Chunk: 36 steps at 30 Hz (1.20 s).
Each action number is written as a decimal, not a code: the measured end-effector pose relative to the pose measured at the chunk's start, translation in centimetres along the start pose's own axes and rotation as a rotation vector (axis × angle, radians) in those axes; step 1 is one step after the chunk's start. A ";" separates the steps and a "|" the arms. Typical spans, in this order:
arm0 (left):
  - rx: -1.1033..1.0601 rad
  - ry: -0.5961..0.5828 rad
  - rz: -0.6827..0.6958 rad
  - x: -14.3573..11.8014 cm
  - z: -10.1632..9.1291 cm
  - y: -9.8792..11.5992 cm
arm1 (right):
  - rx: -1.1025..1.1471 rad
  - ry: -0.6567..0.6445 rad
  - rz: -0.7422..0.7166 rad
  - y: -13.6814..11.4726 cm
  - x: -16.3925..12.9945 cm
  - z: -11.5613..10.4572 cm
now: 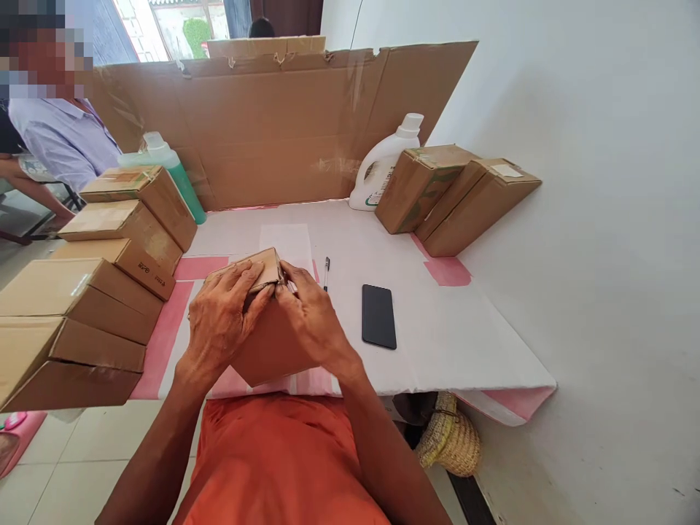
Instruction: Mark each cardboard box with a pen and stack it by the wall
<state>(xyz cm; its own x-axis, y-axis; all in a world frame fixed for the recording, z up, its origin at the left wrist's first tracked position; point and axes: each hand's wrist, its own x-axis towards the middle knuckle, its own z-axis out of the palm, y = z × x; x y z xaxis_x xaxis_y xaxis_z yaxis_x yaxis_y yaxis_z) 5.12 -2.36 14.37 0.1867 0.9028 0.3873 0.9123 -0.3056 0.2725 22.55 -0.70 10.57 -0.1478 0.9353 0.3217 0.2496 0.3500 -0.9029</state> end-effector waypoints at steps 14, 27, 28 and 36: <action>0.067 -0.049 0.032 0.6 -0.1 -0.1 | -0.265 0.152 0.726 12.7 4.5 -3.8; 0.032 -0.208 0.070 2.3 -0.6 -0.3 | 0.699 0.084 0.147 1.1 0.8 -4.0; 0.020 -0.214 0.066 2.5 -0.5 -0.4 | 0.689 0.084 0.123 0.7 0.6 -3.4; -0.096 -0.221 0.027 4.7 0.2 -2.3 | 0.588 0.294 0.024 1.6 0.1 -0.7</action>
<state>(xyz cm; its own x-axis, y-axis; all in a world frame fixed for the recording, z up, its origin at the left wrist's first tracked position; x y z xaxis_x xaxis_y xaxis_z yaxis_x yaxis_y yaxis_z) 4.02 2.66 15.42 0.2949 0.9351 0.1965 0.8693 -0.3479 0.3512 23.62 0.04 9.35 0.1398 0.9471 0.2889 -0.3277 0.3195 -0.8891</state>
